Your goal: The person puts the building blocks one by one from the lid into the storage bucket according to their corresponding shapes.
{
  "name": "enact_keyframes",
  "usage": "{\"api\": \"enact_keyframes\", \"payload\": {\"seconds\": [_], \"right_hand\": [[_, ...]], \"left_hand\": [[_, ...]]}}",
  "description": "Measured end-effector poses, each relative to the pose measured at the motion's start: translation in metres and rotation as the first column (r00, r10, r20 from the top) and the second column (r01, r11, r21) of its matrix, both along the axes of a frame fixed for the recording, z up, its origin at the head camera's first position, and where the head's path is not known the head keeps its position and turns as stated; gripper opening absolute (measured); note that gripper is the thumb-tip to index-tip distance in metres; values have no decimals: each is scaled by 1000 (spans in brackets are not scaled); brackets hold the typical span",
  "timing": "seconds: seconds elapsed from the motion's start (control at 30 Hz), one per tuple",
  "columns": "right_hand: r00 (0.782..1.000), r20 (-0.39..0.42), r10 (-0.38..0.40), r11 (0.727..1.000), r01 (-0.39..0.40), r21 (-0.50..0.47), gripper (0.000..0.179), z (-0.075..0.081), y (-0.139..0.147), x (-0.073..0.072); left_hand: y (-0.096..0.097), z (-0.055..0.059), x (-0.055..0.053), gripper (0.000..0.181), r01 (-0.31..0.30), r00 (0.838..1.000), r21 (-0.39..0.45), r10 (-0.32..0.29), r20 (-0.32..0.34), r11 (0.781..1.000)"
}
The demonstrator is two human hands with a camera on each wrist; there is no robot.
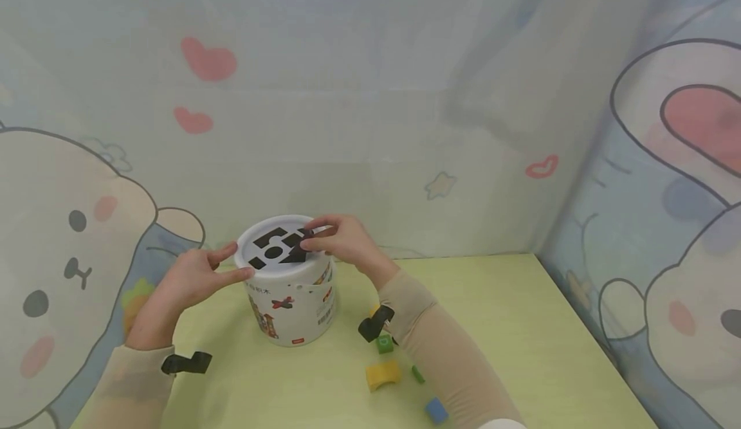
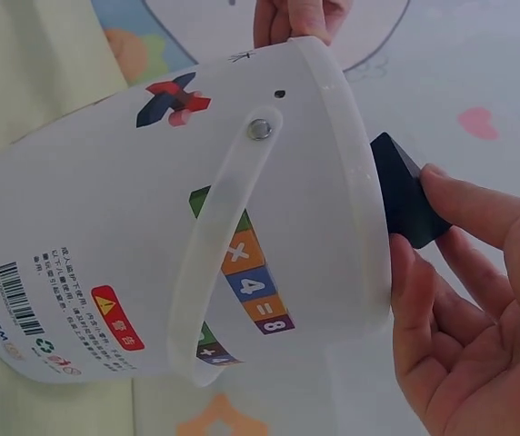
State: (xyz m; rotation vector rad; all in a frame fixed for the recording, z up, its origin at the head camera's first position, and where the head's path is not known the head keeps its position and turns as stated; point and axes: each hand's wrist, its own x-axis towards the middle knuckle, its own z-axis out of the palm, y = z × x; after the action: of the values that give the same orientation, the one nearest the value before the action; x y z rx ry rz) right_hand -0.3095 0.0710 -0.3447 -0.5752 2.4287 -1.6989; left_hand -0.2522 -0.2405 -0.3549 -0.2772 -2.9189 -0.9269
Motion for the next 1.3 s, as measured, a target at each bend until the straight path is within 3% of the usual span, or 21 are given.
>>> {"api": "enact_keyframes", "payload": {"seconds": [0.6, 1.3], "right_hand": [[999, -51, -4, 996, 8, 87, 41, -3, -10, 2], [976, -215, 26, 972, 25, 234, 23, -8, -20, 4]], "left_hand": [[0, -3, -1, 99, -6, 1000, 10, 6, 6, 1000], [0, -3, 0, 98, -1, 1000, -5, 1, -3, 1000]]}}
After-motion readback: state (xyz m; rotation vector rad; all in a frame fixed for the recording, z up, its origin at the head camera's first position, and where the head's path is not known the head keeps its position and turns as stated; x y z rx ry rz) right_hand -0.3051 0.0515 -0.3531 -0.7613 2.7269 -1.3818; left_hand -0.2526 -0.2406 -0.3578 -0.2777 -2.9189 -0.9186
